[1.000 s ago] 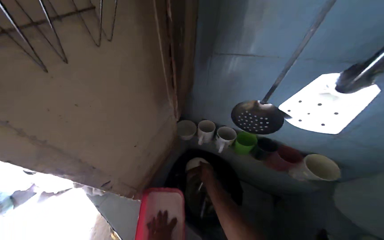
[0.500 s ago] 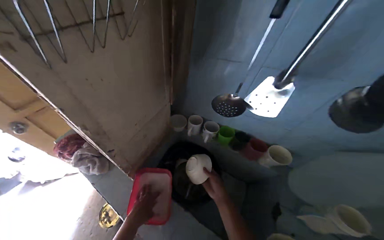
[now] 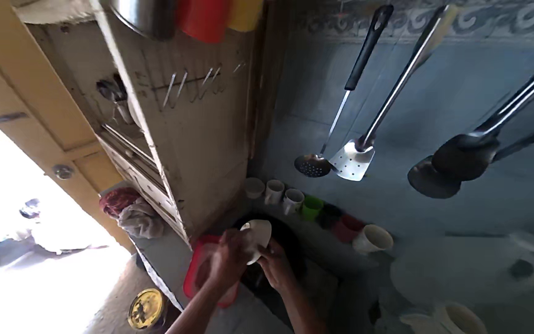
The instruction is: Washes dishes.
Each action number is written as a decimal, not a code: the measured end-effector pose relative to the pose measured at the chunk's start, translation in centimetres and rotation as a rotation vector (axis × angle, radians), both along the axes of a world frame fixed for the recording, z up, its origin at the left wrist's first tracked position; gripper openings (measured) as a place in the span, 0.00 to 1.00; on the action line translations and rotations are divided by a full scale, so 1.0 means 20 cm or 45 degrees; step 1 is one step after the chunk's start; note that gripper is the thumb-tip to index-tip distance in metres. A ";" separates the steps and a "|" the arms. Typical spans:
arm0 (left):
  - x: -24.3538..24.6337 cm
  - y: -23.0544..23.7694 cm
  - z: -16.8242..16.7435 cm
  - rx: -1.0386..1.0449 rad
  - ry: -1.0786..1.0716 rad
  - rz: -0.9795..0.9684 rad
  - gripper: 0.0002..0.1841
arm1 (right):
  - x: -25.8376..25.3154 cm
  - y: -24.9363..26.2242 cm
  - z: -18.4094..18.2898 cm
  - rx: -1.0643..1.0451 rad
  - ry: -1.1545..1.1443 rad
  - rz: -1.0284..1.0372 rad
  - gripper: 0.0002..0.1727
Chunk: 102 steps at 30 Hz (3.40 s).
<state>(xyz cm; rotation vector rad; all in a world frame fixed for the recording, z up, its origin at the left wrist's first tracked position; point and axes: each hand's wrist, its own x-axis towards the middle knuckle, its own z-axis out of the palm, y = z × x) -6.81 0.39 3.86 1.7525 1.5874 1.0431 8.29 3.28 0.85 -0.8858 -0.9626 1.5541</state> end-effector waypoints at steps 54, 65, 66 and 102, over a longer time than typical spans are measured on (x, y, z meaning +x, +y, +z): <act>0.21 0.27 -0.18 0.374 0.023 -0.076 0.19 | 0.13 0.02 -0.05 0.049 -0.306 0.075 0.13; 0.33 0.20 -0.13 0.305 0.248 -0.055 0.23 | 0.06 0.01 -0.12 -0.035 0.337 -0.265 0.13; 0.34 0.21 -0.20 0.499 0.245 -0.029 0.21 | 0.08 0.02 -0.11 -0.064 0.439 -0.292 0.14; 0.21 0.43 -0.13 -0.377 -1.499 0.251 0.19 | 0.26 -0.08 0.03 0.096 -0.254 -0.193 0.21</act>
